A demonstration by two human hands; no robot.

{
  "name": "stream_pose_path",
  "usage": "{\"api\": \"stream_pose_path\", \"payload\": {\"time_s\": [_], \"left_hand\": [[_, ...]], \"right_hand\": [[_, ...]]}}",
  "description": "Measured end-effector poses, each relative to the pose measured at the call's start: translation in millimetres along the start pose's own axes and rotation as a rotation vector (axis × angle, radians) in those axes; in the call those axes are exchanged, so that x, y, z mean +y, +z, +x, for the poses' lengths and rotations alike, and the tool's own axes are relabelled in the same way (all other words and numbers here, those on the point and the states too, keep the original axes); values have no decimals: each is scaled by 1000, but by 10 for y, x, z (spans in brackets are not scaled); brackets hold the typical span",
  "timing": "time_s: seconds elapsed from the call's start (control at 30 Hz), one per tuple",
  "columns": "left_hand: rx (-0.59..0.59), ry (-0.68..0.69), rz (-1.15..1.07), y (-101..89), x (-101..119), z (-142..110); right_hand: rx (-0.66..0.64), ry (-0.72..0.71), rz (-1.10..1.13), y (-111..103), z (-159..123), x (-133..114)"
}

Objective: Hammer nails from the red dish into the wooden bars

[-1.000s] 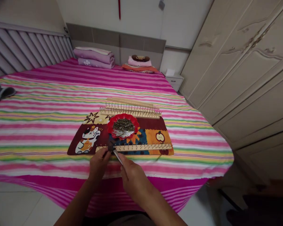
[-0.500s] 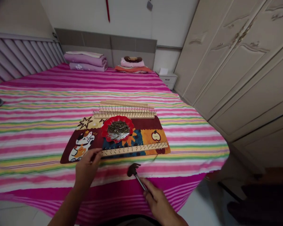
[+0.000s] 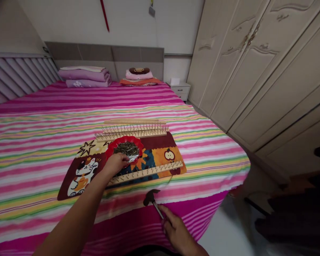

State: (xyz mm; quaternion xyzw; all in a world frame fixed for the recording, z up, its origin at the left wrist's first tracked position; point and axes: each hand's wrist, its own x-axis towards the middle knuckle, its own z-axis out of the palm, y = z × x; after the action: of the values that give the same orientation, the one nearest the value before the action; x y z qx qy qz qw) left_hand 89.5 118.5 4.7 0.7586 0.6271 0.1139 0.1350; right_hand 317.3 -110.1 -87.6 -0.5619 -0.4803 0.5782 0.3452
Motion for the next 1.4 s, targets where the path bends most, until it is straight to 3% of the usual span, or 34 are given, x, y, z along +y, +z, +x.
{"api": "stream_pose_path", "payload": {"time_s": [0.2, 0.4, 0.67, 0.83, 1.0, 1.17, 1.4], "left_hand": [[-35, -30, -2, -40, 13, 62], [29, -27, -95, -173, -86, -17], [162, -212, -863, -395, -203, -314], [388, -340, -978, -541, -371, -738], [392, -392, -938, -285, -590, -1098], [354, -430, -906, 81, -606, -1216], [427, -464, -814, 178, -458, -1213]], "right_hand": [[-7, 33, 29, 13, 10, 2], [-8, 44, 39, 17, 22, 16], [2, 23, 18, 21, 26, 3], [-1, 20, 0, 16, 6, 2], [18, 7, -10, 17, 12, 45], [23, 2, -30, 18, 18, 73], [14, -19, -47, 3, 13, 95]]}}
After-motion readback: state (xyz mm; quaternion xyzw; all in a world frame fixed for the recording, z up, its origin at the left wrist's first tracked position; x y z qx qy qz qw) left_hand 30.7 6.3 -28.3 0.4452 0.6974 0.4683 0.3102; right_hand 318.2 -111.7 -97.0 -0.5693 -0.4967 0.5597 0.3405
